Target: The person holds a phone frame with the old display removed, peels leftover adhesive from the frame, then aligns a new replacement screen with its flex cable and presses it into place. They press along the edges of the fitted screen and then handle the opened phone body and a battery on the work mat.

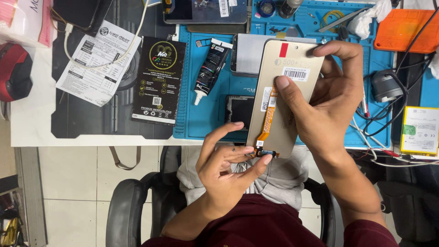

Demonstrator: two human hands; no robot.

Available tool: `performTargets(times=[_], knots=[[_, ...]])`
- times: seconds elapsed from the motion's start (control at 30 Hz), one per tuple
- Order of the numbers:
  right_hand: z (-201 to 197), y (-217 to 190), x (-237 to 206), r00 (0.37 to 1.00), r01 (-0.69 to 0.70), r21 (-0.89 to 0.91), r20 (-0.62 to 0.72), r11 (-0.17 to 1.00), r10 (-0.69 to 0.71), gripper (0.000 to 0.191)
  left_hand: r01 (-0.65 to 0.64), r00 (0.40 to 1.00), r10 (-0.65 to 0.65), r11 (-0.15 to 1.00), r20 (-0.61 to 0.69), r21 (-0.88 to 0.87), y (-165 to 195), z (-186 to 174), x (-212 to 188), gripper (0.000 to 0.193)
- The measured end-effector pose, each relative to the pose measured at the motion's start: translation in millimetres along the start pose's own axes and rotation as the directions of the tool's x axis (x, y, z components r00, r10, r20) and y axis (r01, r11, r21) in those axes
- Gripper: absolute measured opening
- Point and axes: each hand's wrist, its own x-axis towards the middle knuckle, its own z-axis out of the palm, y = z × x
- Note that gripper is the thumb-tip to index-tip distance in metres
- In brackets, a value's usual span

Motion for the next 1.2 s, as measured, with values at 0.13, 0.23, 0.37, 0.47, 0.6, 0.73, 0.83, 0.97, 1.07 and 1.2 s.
performTargets(times=[0.13,0.23,0.37,0.47,0.6,0.73,0.83,0.97,1.07,1.2], knots=[[0.9,-0.6,0.2,1.000,-0.002,-0.014,-0.004,1.000,0.002,0.048,0.012,1.000,-0.012,1.000,-0.012,0.000,0.1,0.8,-0.3,0.033],[1.2,-0.4,0.0,1.000,0.003,-0.010,-0.004,1.000,-0.003,0.047,0.015,1.000,-0.015,1.000,-0.020,-0.013,0.5,1.7,0.1,0.032],[0.9,1.1,0.2,1.000,0.010,-0.014,-0.001,1.000,-0.010,0.047,0.017,0.999,-0.017,1.000,-0.033,0.006,1.5,2.4,0.8,0.032],[0.4,1.7,0.1,1.000,0.017,-0.014,0.003,1.000,-0.017,0.047,0.023,0.999,-0.023,1.000,-0.033,-0.013,2.4,2.6,1.1,0.031],[0.7,1.5,0.5,1.000,0.017,-0.013,0.004,1.000,-0.017,0.046,0.029,0.999,-0.030,0.999,-0.036,-0.033,3.0,3.4,1.8,0.030],[1.5,1.1,1.4,1.000,0.002,-0.015,-0.004,1.000,-0.002,0.048,0.037,0.999,-0.037,0.999,-0.033,-0.018,3.2,3.3,2.2,0.030],[1.6,1.5,1.4,1.000,0.004,-0.003,-0.001,1.000,-0.004,0.047,0.027,0.999,-0.029,0.999,-0.037,-0.032,2.4,4.1,2.2,0.030],[0.9,2.7,1.0,1.000,0.009,0.002,0.006,1.000,-0.009,0.048,0.022,0.999,-0.022,1.000,-0.038,-0.015,1.0,4.6,1.9,0.030],[0.9,3.5,0.8,1.000,0.014,0.005,0.012,1.000,-0.014,0.046,0.019,0.999,-0.019,1.000,-0.042,0.000,0.5,4.8,1.1,0.030],[0.8,3.4,1.3,1.000,0.006,0.011,0.014,1.000,-0.006,0.048,0.011,0.999,-0.011,1.000,-0.044,0.005,-0.1,5.5,0.8,0.029]])
